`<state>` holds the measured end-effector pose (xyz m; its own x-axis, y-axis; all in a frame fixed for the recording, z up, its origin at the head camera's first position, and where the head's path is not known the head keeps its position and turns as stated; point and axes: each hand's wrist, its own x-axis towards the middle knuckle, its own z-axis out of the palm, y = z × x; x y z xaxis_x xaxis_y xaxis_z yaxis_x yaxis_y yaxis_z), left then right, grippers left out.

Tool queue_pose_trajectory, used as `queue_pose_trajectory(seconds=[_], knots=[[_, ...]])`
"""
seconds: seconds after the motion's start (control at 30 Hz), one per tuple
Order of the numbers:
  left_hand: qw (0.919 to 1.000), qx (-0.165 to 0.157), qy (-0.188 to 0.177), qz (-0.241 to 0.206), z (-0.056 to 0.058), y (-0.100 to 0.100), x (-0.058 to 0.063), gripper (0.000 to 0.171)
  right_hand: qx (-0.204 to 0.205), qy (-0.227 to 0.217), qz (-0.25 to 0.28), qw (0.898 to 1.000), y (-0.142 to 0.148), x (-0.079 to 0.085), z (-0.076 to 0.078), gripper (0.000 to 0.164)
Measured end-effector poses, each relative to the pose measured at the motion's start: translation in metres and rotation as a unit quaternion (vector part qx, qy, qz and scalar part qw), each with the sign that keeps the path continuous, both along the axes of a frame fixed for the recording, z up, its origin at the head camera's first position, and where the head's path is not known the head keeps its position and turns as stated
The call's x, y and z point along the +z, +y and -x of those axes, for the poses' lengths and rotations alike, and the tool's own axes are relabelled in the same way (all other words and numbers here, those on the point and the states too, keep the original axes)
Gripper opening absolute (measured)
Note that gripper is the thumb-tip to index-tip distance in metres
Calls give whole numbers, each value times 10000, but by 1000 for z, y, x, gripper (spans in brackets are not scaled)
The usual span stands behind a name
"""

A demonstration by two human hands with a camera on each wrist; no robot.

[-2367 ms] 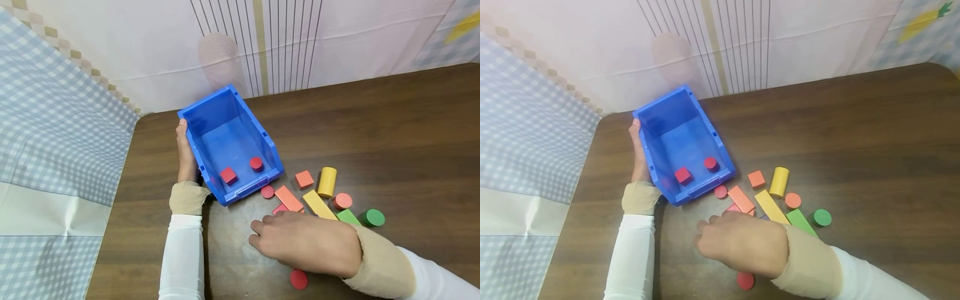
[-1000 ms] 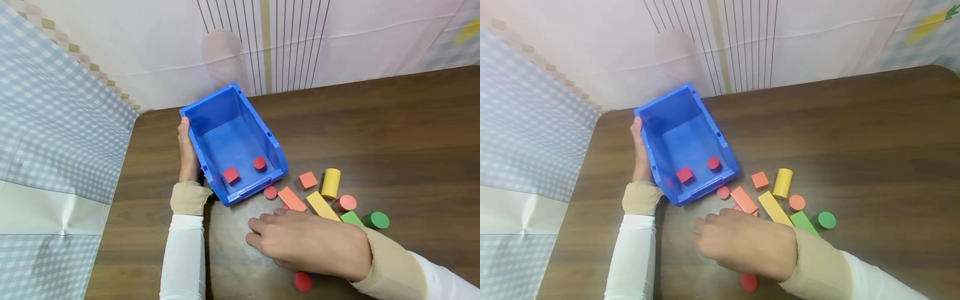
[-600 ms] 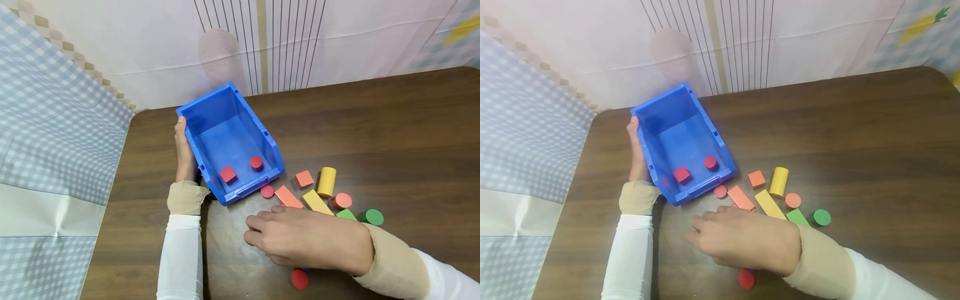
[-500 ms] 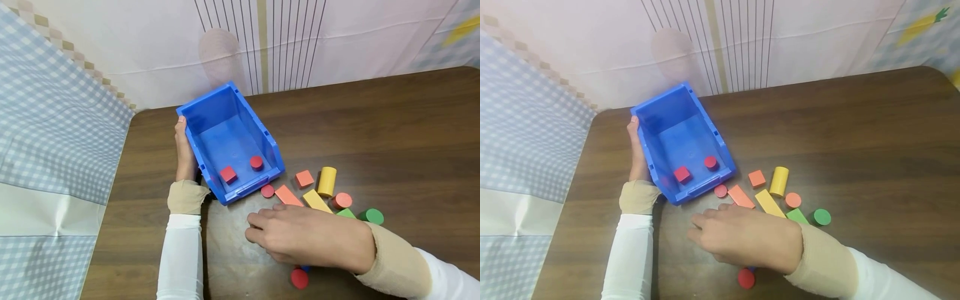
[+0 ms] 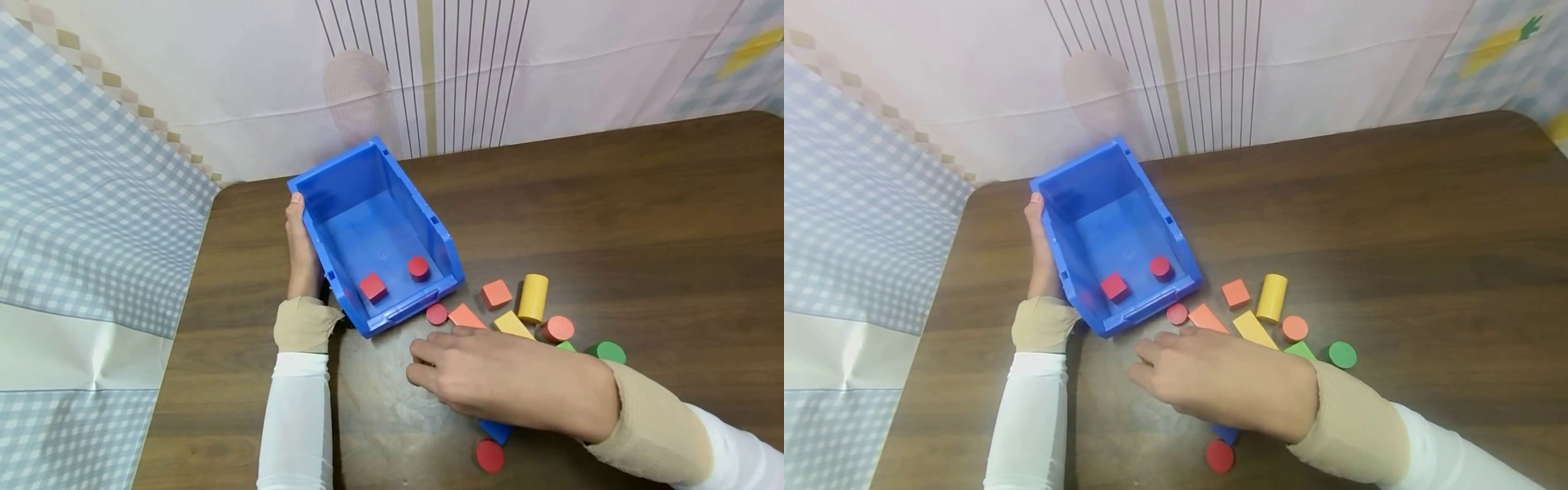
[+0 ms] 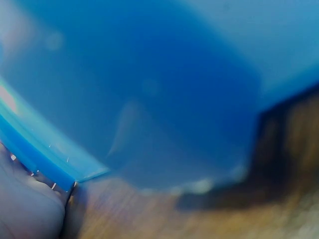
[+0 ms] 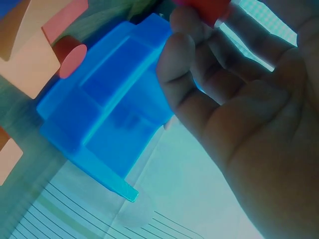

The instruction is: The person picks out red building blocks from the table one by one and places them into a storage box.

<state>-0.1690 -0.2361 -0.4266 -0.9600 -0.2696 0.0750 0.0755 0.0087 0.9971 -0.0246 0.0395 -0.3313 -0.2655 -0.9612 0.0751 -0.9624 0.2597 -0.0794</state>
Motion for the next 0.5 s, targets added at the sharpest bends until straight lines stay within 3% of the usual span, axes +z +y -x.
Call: queue_pose_trajectory(seconds=[0.37,0.5], knots=[[9996,-60,239,-99,2,1,-4,58,-18,-118,-76,9999,2,0,6,15],[9999,-47,136,-79,2,-1,-2,60,-96,-59,33,9999,2,2,9,18]])
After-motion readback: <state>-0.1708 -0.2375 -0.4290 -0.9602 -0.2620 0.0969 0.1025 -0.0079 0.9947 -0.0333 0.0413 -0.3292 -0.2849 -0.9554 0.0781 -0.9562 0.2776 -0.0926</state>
